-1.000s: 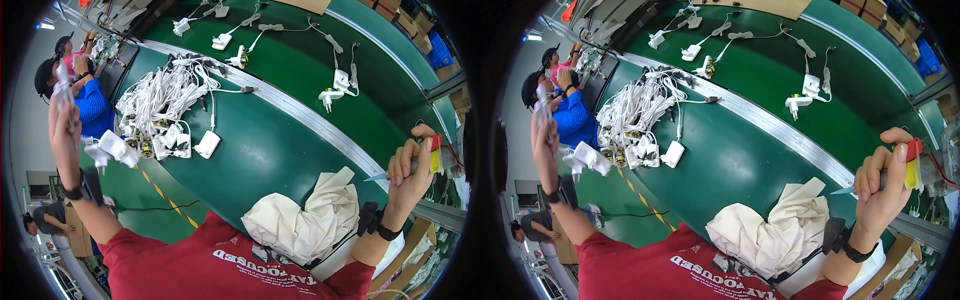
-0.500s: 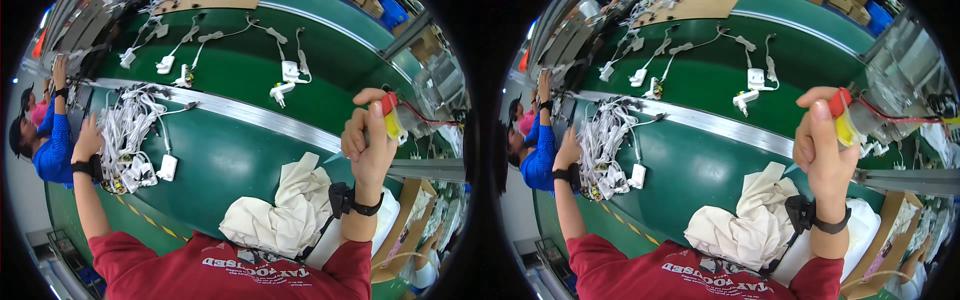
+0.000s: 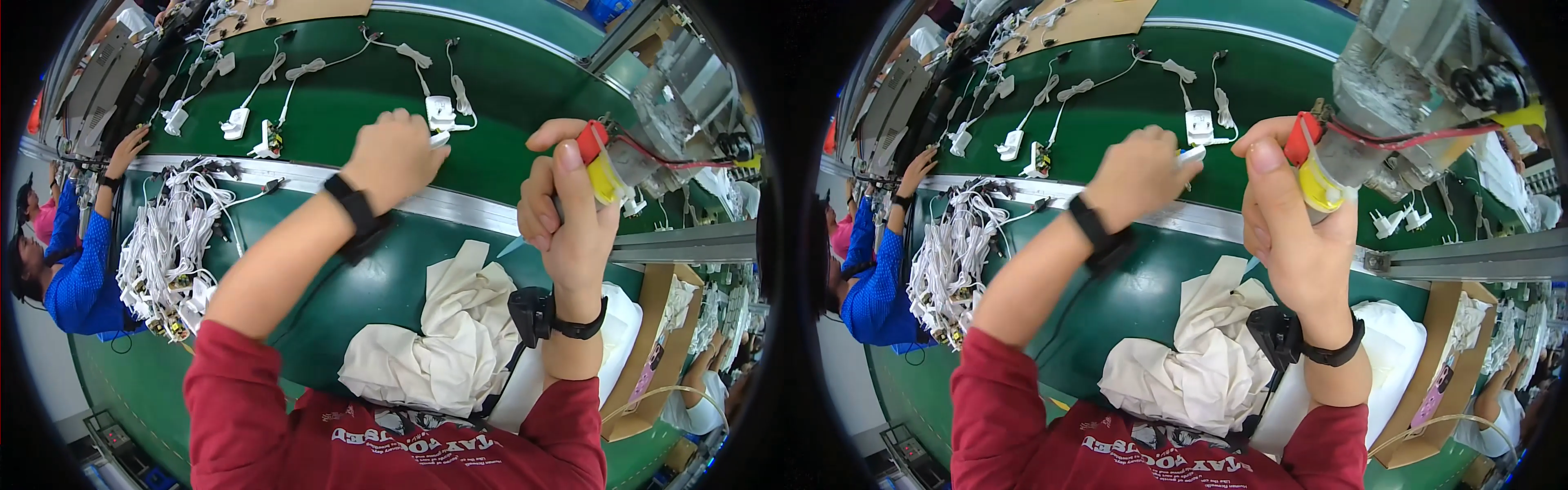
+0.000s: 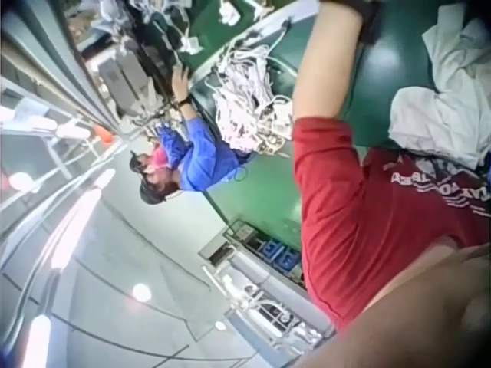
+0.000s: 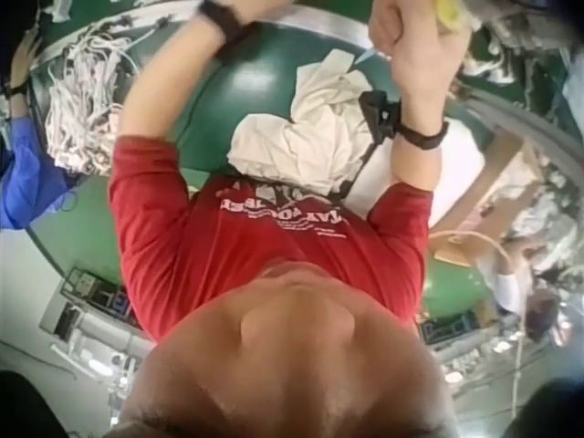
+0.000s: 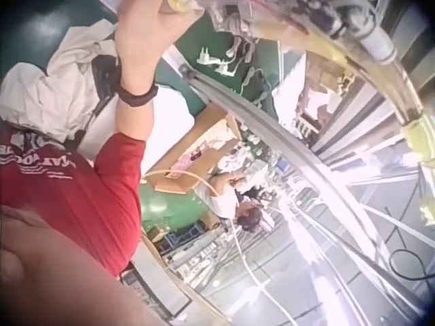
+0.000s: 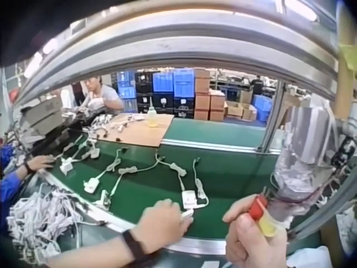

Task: Soldering wires to small electronic circuit boards at a production station.

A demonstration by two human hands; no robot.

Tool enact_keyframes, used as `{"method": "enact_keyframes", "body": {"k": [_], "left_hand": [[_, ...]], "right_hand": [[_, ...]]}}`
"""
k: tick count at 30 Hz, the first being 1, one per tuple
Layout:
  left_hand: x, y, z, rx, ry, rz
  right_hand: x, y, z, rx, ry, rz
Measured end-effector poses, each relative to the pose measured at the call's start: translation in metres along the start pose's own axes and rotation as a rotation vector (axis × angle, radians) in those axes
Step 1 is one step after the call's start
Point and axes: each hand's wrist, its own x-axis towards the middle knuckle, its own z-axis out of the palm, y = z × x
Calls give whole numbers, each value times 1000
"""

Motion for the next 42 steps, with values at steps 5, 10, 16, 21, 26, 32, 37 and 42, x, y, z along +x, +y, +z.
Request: {"method": "enact_keyframes", "body": {"k": [5,10,16,21,26,32,37,42], "left_hand": [[40,36,49,-231,19,50],[33,52,51,-1253,-339,-233],[-29,54,14,-1597,-638,-519],[-66,48,34,-1890,-731,-394],[-71,42,43,-2057,-691,-246],[-72,33,46,-2085,-688,-170],[-71,28,49,-2095,-682,-159],[-70,22,50,-2099,-689,-154]], "right_hand": [[2,-2,-2,21,28,6],[9,-5,-5,24,56,-14],[15,1,-3,-65,106,-77],[20,16,6,-95,116,-110],[24,28,8,-95,105,-148],[27,37,17,-37,109,-167],[29,42,19,-36,113,-170],[29,42,19,-53,78,-188]]}}
